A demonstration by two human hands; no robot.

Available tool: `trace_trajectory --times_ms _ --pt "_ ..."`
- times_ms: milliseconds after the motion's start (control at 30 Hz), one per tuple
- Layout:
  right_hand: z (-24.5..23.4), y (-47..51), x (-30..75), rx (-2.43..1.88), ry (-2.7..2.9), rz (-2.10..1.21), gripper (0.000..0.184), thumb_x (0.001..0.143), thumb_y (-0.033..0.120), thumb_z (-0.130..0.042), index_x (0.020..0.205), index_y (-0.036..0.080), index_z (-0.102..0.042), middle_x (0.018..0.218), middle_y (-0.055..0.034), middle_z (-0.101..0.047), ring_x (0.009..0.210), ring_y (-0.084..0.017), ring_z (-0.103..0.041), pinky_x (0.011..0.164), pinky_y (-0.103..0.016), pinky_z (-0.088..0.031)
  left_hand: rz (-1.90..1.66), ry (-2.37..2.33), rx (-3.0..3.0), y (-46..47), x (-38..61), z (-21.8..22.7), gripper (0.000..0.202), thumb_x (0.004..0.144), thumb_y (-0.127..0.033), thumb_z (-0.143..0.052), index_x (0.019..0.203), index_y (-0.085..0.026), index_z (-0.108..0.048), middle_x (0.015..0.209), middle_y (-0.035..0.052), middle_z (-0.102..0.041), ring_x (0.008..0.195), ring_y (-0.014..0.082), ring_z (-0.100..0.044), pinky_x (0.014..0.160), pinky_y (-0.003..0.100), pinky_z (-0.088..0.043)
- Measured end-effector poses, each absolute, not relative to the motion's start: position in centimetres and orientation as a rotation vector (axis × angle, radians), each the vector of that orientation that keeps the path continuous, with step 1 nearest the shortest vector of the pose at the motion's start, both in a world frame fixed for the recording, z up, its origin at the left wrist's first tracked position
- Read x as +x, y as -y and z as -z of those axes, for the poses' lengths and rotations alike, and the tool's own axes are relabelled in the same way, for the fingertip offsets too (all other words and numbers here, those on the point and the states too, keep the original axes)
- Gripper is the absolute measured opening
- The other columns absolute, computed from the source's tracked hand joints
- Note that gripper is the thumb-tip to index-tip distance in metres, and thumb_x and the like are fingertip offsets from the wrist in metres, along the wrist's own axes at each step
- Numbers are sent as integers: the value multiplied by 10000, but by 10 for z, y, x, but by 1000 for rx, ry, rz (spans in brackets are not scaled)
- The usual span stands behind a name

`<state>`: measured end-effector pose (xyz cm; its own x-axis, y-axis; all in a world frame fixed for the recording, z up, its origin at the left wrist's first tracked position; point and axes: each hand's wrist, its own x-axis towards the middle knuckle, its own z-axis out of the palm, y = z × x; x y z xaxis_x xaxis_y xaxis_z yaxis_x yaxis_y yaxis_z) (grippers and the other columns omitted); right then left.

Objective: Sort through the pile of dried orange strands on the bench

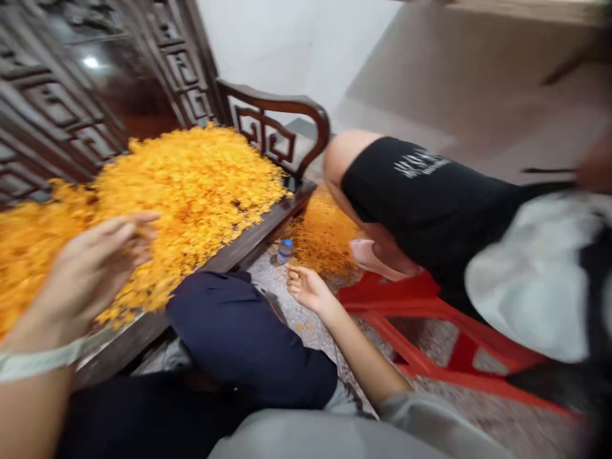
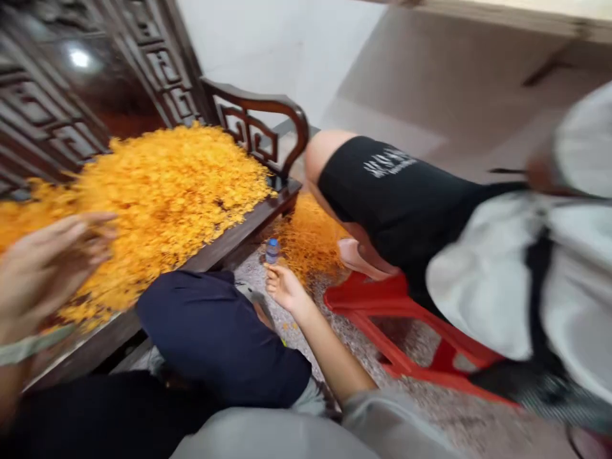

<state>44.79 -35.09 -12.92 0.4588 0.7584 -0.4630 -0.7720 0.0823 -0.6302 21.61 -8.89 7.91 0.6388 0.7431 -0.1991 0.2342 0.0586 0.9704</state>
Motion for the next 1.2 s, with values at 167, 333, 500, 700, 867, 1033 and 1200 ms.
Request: trace_trajectory --times_ms 167,333,500,700,867,1033,1200 --pt "59 291 430 -1016 296 -1048 281 833 428 -793 988 218 -688 658 38 -533 519 -92 -364 477 -242 -266 -562 -618 1735 91 250 -71 289 862 -447 -824 964 -178 -847 881 80 -766 675 125 -541 612 219 -441" --pt "-17 224 416 -1158 799 -739 416 853 505 -813 1173 297 -649 837 18 -650 598 -119 -503 549 -286 -411 -672 -512 2121 89 247 -57 299 993 -396 -665 838 -173 -791 748 42 -712 634 153 -535 593 249 -358" --pt "-21 199 399 -1148 886 -855 370 887 547 -776 803 214 -639 708 17 -607 571 -101 -494 555 -269 -398 -870 -525 2100 79 229 -49 266 990 -303 -650 782 -177 -757 692 28 -681 617 138 -525 585 245 -348" --pt "-10 201 362 -1077 810 -1109 271 945 498 -720 983 230 -708 790 3 -599 579 -110 -466 543 -272 -394 -935 -627 1300 56 215 -51 172 934 -267 -717 801 -160 -691 725 39 -660 488 84 -476 465 215 -356" --pt "-8 193 340 -1394 1108 -487 412 912 473 -780 1279 320 -671 1304 -78 -641 1080 -231 -613 903 -371 -530 -892 -552 830 52 205 -63 104 934 -103 -647 869 -170 -600 706 -19 -570 427 28 -372 391 147 -296" --pt "-5 182 329 -1196 1322 -965 320 990 513 -675 1170 249 -696 1096 -53 -707 1015 -201 -638 950 -359 -503 -995 -490 625 49 198 -66 140 1002 -104 -588 881 -174 -597 722 -18 -610 462 33 -467 438 139 -384" --pt "-3 175 320 -1121 1023 -1017 385 864 459 -834 1145 232 -699 935 -2 -652 760 -128 -551 728 -273 -482 -1100 -435 521 37 189 -64 146 1034 -179 -613 889 -193 -626 925 45 -764 669 88 -676 669 187 -573"
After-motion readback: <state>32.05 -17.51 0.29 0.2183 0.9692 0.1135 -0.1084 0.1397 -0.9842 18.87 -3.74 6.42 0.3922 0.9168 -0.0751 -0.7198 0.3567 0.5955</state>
